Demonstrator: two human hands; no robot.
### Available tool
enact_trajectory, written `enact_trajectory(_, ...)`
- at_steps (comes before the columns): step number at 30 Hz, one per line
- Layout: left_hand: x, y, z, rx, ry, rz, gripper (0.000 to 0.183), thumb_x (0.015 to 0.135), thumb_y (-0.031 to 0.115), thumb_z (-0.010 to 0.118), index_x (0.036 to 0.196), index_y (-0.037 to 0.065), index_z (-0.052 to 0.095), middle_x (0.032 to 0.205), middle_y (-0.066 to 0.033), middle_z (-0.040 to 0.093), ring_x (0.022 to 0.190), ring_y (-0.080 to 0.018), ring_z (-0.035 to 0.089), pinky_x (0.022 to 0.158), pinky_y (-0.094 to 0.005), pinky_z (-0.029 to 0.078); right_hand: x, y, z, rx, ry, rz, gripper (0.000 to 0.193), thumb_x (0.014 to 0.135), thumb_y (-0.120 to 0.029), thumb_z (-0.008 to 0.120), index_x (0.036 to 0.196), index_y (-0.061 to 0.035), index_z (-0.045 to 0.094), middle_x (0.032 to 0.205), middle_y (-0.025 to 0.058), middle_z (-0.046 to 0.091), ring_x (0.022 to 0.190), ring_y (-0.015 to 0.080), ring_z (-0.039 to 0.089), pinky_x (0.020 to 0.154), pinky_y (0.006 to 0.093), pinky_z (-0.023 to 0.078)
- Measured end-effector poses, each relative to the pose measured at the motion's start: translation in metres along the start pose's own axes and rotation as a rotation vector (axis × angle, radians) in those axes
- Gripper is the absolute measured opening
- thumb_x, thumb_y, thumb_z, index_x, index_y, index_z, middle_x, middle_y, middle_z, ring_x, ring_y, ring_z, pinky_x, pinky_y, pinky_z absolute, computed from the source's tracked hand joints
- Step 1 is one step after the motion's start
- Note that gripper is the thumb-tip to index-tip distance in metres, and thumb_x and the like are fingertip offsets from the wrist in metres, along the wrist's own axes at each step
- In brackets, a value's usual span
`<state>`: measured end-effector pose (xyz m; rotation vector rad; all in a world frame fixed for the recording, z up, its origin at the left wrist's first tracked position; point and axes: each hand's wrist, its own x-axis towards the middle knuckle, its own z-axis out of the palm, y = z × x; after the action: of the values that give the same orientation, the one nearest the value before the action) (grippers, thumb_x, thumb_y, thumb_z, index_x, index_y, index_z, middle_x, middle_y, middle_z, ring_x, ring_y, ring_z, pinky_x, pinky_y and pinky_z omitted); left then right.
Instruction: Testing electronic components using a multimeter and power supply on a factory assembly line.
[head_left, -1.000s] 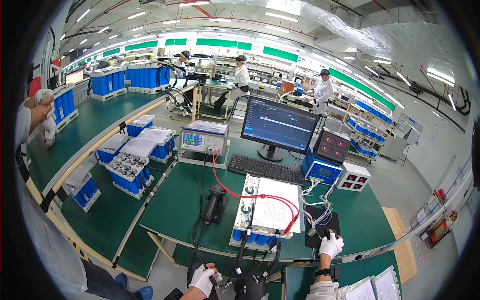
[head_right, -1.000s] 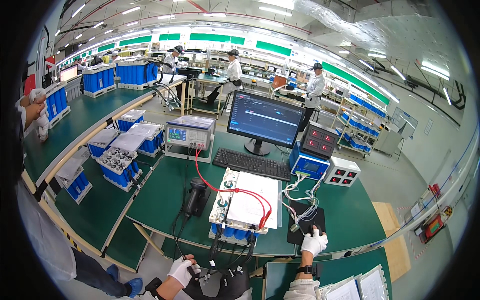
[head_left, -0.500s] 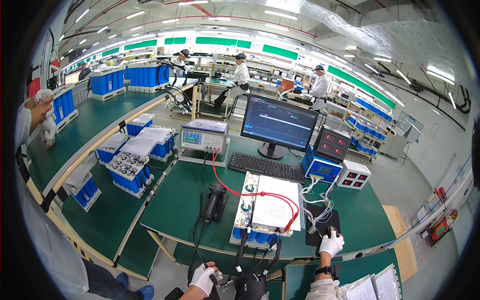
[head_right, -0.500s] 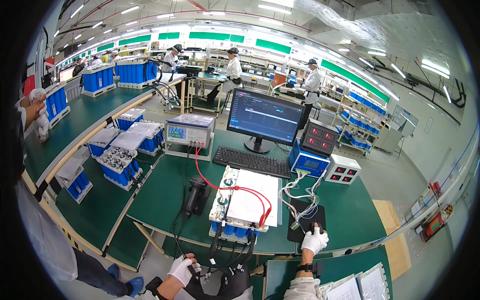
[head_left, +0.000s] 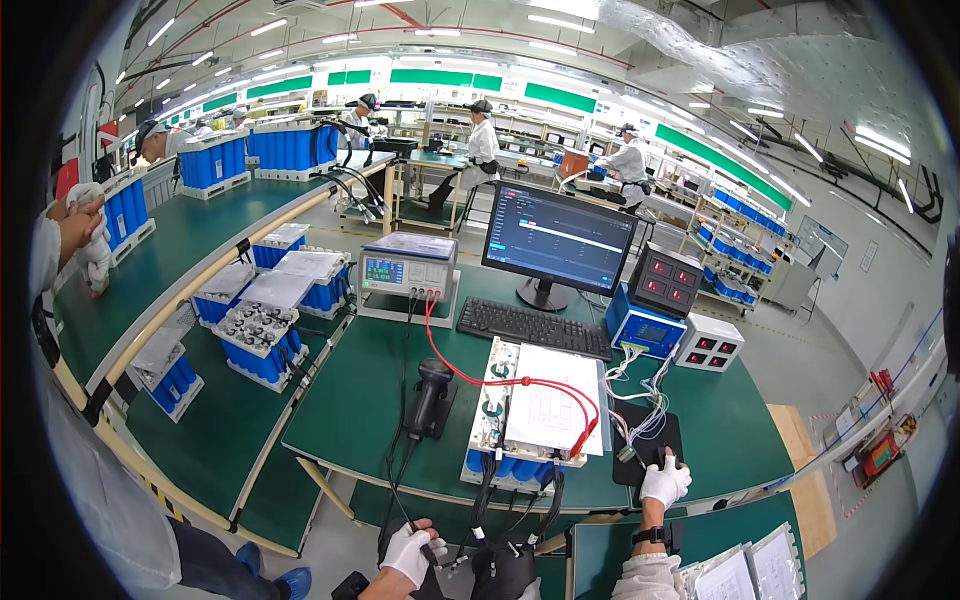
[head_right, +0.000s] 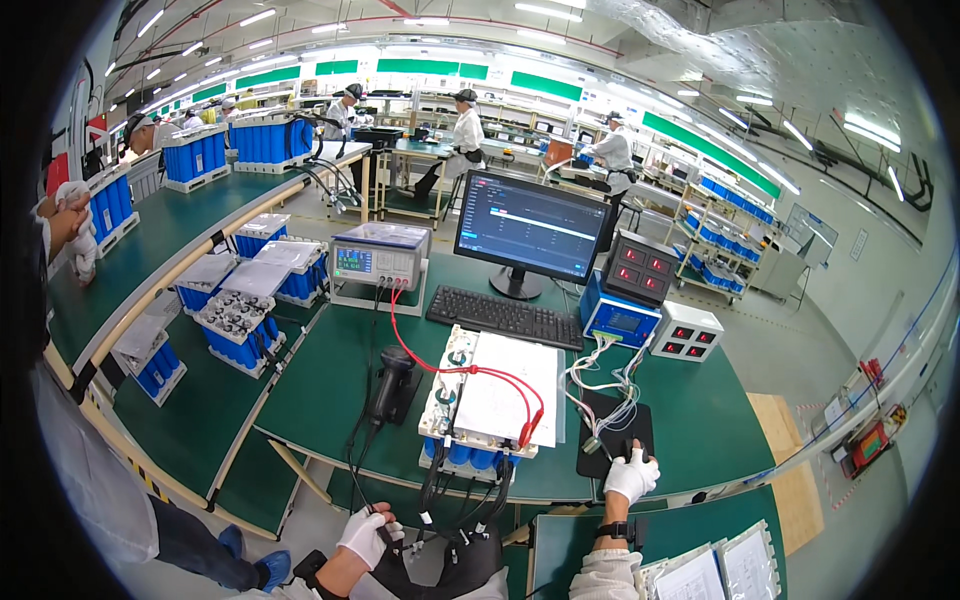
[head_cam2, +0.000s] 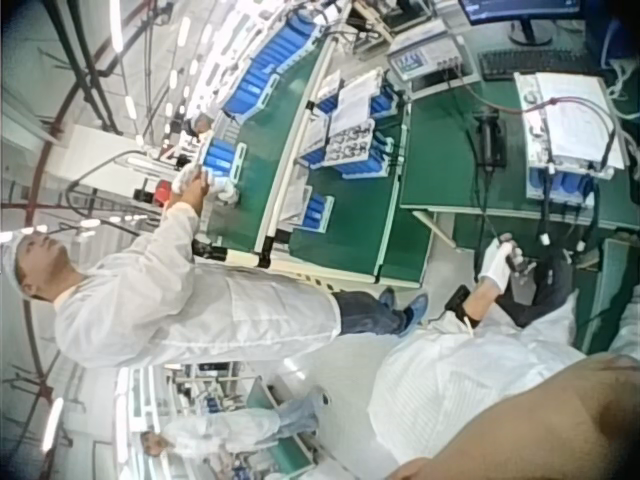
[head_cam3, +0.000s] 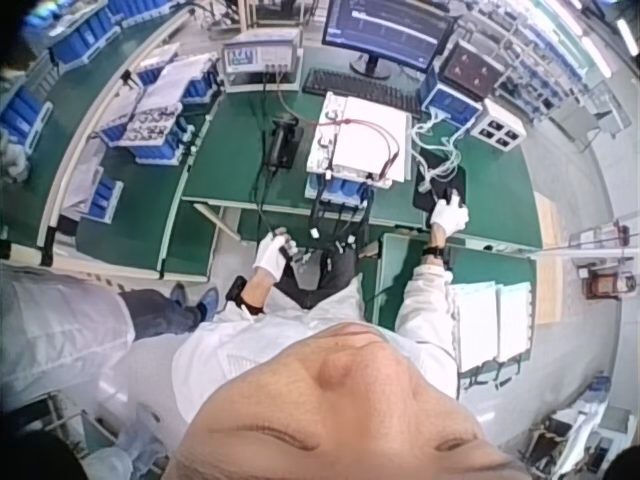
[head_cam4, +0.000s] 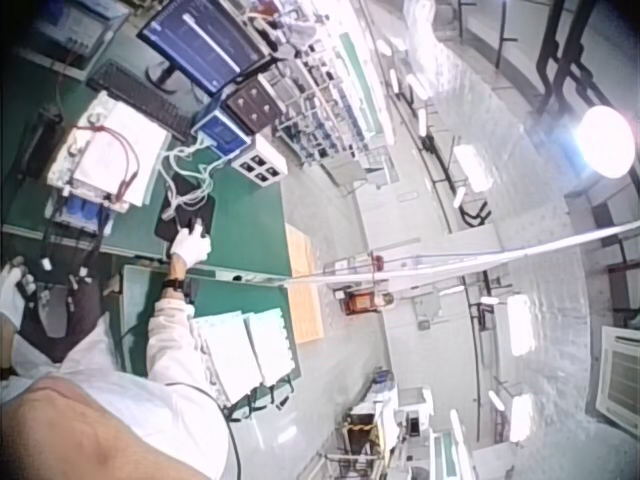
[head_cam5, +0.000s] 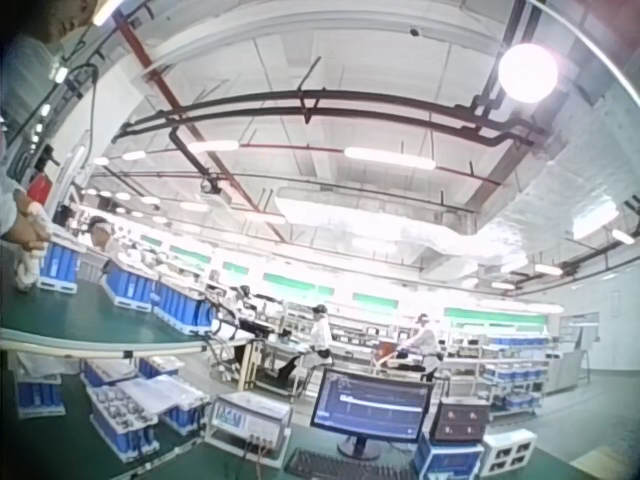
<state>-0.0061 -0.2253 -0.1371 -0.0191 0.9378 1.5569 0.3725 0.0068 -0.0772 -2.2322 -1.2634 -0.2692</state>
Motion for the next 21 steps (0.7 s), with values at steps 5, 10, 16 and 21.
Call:
enact_trajectory(5, 0.000, 0.000, 0.000, 0.010, 0.009, -0.006, 0.029, 0.085, -0.004, 0.050, 0.113, -0.001, 0.047, 0.084, -0.0132, 0.056, 0.074, -0.0268, 0.060, 0.069, -0.0410, 0.055, 0.000, -0.003, -0.003, -0.044, -0.011, 0.049, 0.045, 0.071, -0.023, 0.067, 0.116, -0.0298, 0.062, 0.117, 0.0160, 0.052, 0.102, 0.0329, 0.053, 0.085, 0.0409, 0.047)
enact_trajectory(10, -0.001, 0.000, -0.002, -0.004, 0.012, -0.003, 0.029, 0.084, -0.004, 0.050, 0.113, -0.001, 0.047, 0.084, -0.0132, 0.056, 0.073, -0.0275, 0.060, 0.068, -0.0412, 0.055, 0.000, -0.006, -0.007, -0.062, -0.043, 0.078, 0.046, 0.072, -0.024, 0.066, 0.116, -0.0319, 0.061, 0.119, 0.0147, 0.051, 0.104, 0.0320, 0.052, 0.087, 0.0408, 0.047)
enact_trajectory(16, 0.000, 0.000, 0.000, -0.014, 0.008, -0.003, 0.029, 0.084, -0.005, 0.049, 0.112, -0.002, 0.046, 0.084, -0.0132, 0.057, 0.072, -0.0278, 0.060, 0.068, -0.0417, 0.055, 0.000, -0.008, -0.009, -0.066, -0.048, 0.084, 0.044, 0.072, -0.024, 0.066, 0.116, -0.0326, 0.061, 0.119, 0.0138, 0.050, 0.105, 0.0318, 0.052, 0.087, 0.0410, 0.046)
enact_trajectory(21, 0.000, 0.000, 0.001, -0.006, 0.013, 0.006, 0.028, 0.083, -0.006, 0.050, 0.111, -0.001, 0.047, 0.082, -0.0127, 0.057, 0.072, -0.0274, 0.061, 0.068, -0.0418, 0.055, 0.001, -0.008, -0.011, -0.077, -0.087, 0.112, 0.046, 0.073, -0.025, 0.066, 0.117, -0.0347, 0.060, 0.123, 0.0131, 0.048, 0.108, 0.0308, 0.050, 0.089, 0.0402, 0.045)
